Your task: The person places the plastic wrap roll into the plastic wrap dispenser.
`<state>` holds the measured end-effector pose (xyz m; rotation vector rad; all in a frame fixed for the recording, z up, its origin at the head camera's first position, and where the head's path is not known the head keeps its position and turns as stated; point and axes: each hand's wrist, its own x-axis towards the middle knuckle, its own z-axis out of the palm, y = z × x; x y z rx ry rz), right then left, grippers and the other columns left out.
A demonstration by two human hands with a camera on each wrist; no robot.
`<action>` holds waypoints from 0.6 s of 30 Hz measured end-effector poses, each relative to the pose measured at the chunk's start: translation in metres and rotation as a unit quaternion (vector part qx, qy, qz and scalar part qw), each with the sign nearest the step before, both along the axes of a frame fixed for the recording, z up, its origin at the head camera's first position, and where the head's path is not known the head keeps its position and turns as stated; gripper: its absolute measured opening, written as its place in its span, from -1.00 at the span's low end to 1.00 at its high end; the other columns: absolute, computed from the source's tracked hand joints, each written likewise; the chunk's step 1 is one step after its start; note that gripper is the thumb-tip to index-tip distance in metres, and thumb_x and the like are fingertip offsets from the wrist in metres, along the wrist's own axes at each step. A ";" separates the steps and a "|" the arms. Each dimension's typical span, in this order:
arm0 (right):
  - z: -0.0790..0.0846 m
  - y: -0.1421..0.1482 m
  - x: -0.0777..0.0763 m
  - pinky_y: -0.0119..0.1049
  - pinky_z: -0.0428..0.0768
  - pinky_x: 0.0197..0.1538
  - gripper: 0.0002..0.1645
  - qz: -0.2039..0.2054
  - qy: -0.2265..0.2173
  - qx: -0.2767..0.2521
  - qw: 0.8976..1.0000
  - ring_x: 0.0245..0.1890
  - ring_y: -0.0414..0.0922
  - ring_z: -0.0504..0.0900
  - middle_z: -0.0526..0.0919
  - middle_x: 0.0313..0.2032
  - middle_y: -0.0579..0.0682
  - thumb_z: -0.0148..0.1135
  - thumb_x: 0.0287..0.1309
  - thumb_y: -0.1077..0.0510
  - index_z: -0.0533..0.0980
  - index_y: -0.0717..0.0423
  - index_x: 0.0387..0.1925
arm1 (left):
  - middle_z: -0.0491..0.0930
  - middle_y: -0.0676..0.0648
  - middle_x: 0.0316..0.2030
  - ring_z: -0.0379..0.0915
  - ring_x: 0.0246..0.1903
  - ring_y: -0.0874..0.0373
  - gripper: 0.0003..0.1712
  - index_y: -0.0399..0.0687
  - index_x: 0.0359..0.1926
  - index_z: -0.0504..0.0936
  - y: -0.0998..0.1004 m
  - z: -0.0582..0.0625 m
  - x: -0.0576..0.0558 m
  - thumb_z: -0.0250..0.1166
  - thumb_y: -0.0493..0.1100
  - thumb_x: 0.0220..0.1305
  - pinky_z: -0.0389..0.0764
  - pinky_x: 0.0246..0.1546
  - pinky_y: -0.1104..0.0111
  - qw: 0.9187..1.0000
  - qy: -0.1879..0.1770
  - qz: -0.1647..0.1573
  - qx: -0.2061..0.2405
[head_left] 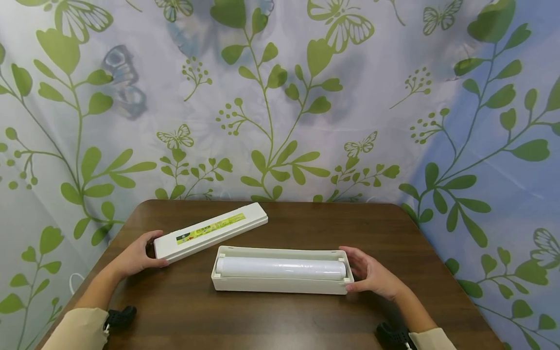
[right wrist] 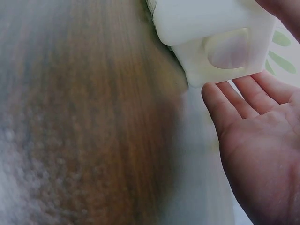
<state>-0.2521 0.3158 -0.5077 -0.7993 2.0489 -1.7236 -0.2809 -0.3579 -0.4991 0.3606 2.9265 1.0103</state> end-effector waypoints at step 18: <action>0.000 0.000 -0.001 -0.48 0.47 0.30 0.15 0.004 0.001 0.000 1.000 0.32 -0.32 0.46 0.21 0.43 0.45 0.46 0.04 0.43 -0.05 0.46 0.51 | 0.30 -0.53 0.31 0.33 0.22 -0.37 0.22 -0.48 0.43 0.20 0.005 -0.004 -0.003 0.66 0.07 -0.05 0.40 0.18 -0.22 1.000 -0.002 -0.002 -0.010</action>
